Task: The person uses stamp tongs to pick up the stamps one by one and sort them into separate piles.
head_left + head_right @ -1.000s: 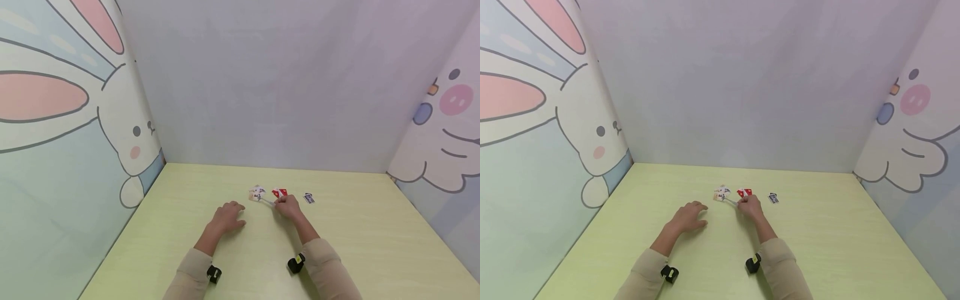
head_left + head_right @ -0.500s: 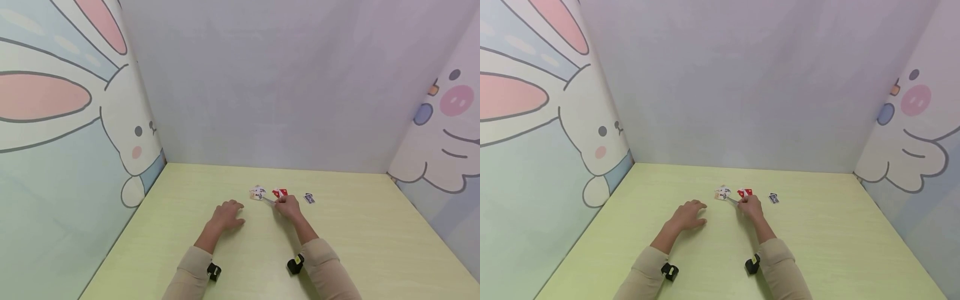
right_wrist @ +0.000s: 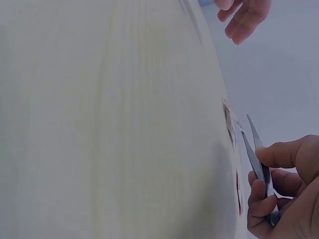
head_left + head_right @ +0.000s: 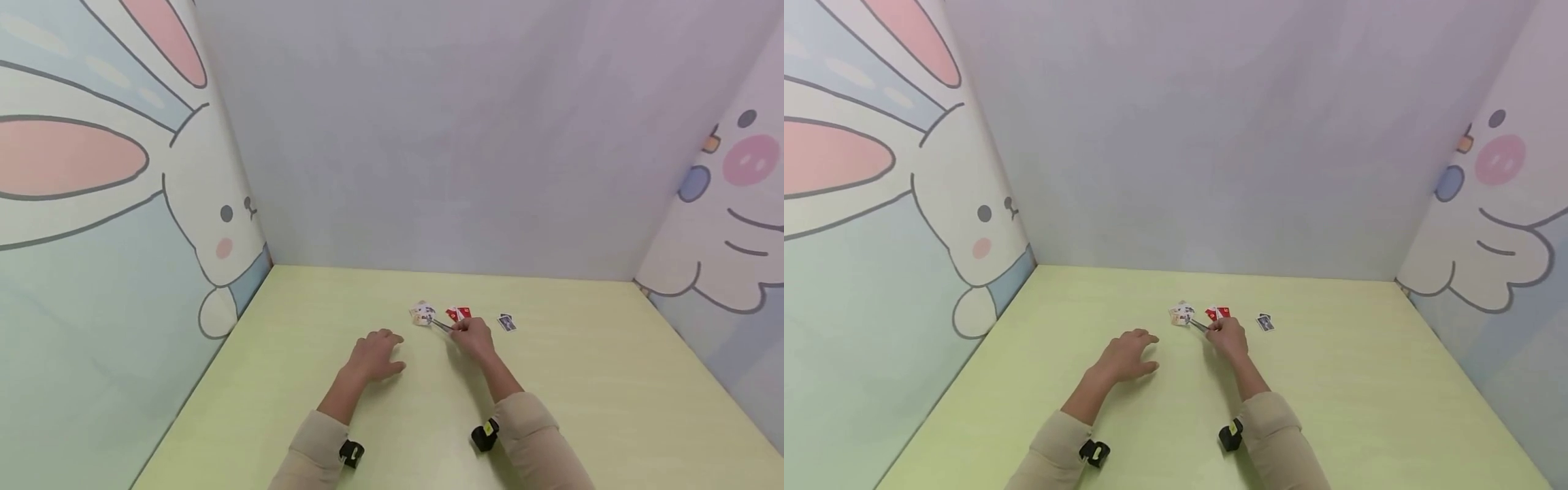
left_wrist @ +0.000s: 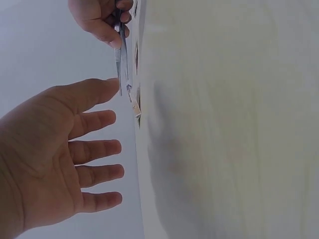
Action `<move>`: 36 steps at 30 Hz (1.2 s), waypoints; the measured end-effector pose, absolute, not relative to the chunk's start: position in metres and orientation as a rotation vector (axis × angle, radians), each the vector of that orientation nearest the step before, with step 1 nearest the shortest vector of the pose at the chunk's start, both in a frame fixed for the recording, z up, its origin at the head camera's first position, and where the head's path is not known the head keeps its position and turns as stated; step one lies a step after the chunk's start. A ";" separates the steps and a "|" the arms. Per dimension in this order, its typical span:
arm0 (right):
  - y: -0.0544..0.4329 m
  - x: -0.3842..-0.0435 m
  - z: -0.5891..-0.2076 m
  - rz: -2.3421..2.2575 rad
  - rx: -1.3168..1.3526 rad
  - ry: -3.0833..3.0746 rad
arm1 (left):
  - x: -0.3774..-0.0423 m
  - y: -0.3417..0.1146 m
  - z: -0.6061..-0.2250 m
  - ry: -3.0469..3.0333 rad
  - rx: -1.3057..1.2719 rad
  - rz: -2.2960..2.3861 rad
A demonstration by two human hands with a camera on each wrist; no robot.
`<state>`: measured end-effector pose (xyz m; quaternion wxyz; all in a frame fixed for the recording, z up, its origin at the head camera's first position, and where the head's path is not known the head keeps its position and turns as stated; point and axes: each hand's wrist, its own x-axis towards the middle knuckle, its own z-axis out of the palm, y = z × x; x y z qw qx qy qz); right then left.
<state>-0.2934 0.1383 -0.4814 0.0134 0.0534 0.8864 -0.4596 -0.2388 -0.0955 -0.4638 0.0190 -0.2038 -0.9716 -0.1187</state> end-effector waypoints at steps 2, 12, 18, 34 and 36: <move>0.137 -0.295 -0.480 -1.408 0.155 2.790 | -0.238 -0.095 -0.465 -3.025 -0.636 -0.364; 0.141 -0.296 -0.474 -1.391 0.161 2.882 | -0.233 -0.098 -0.462 -3.013 -0.624 -0.326; 0.144 -0.289 -0.472 -1.458 0.169 2.832 | -0.231 -0.102 -0.456 -2.984 -0.609 -0.354; 0.151 -0.248 -0.470 -1.595 0.245 2.699 | -0.215 -0.098 -0.458 -2.944 -0.537 -0.464; 0.154 -0.240 -0.471 -1.624 0.255 2.680 | -0.212 -0.095 -0.459 -2.939 -0.543 -0.483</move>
